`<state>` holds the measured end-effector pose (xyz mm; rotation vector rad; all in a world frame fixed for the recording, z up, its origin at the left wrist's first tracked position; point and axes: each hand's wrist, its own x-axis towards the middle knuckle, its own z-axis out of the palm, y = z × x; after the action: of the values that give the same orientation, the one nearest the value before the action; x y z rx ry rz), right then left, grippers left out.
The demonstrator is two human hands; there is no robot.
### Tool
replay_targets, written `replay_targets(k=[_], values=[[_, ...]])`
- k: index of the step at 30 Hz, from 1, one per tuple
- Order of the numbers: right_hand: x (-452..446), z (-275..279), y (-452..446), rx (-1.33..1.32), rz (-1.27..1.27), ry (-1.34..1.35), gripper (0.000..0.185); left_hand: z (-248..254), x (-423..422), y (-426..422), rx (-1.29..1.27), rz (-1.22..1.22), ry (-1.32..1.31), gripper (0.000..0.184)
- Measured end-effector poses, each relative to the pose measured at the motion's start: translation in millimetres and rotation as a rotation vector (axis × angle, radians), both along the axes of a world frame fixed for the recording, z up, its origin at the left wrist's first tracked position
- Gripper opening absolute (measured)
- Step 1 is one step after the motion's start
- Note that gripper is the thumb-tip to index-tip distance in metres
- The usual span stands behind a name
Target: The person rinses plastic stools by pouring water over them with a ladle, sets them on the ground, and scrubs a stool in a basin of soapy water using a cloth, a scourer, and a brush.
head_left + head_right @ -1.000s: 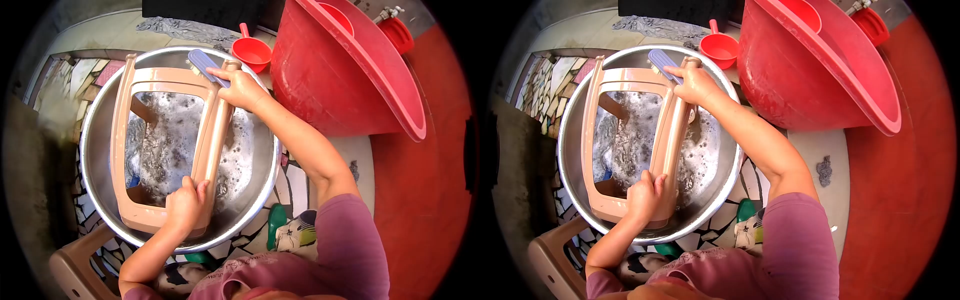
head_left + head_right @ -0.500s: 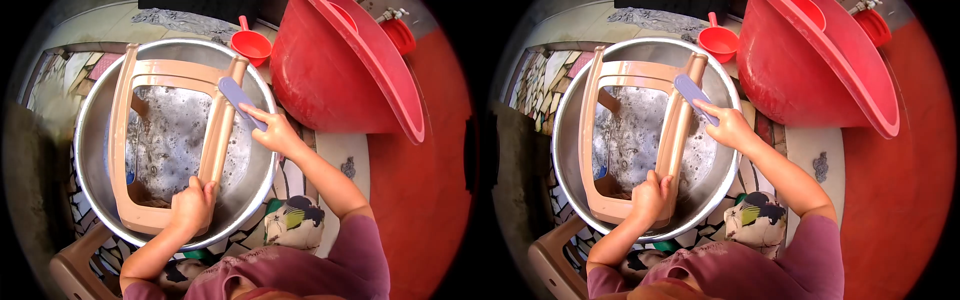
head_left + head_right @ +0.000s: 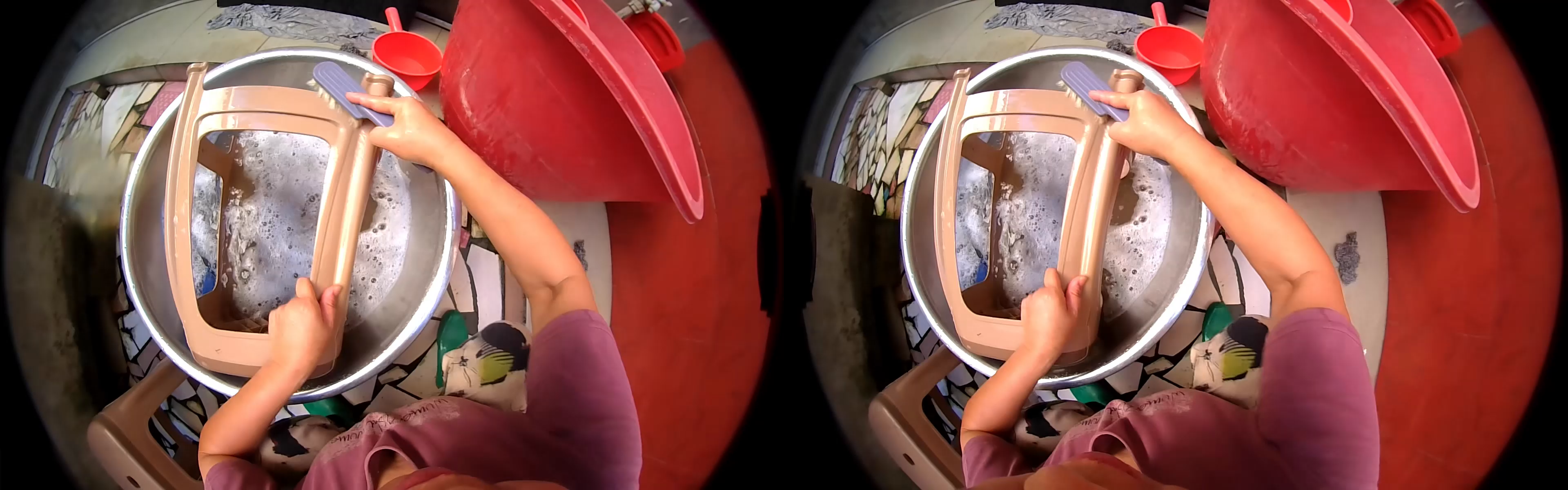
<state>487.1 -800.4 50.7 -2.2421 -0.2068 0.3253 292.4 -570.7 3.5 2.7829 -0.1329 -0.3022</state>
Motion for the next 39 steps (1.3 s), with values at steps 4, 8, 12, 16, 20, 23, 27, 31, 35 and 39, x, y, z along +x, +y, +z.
replay_targets(k=[4, 8, 12, 16, 20, 23, 27, 31, 35, 39], values=[[-68, -38, -31, 0.228, 0.024, -0.205, 0.065, 3, -3, 7, -0.008, -0.023, 0.007, 0.042], [-56, -12, -26, 0.15, 0.016, -0.067, 0.064, 4, -6, -1, -0.03, -0.044, 0.03, 0.041], [-13, -13, -9, 0.157, 0.04, -0.061, 0.063, 1, 0, 8, 0.014, -0.015, 0.004, 0.041], [-71, -47, -55, 0.18, 0.074, -0.293, 0.067, 1, 2, 6, -0.018, -0.015, -0.002, 0.041], [-16, -15, -18, 0.115, 0.03, -0.2, 0.062, -1, -2, 3, -0.026, -0.024, -0.006, 0.042], [-18, -13, -2, 0.093, 0.052, -0.22, 0.063, 1, 0, 15, 0.0, -0.007, -0.002, 0.042], [-119, -43, -53, 0.122, 0.004, 0.024, 0.066, -2, 1, 20, -0.011, -0.016, -0.042, 0.042], [-205, -105, -114, 0.139, -0.17, -0.074, 0.067, -3, 1, 31, 0.041, -0.019, -0.071, 0.041], [-310, -157, -163, -0.048, -0.704, 0.031, 0.075, -11, 5, 39, -0.028, -0.003, -0.161, 0.04], [-369, -194, -170, -0.243, -0.545, 0.49, 0.085, -6, 10, 39, -0.146, 0.07, -0.077, 0.046]])
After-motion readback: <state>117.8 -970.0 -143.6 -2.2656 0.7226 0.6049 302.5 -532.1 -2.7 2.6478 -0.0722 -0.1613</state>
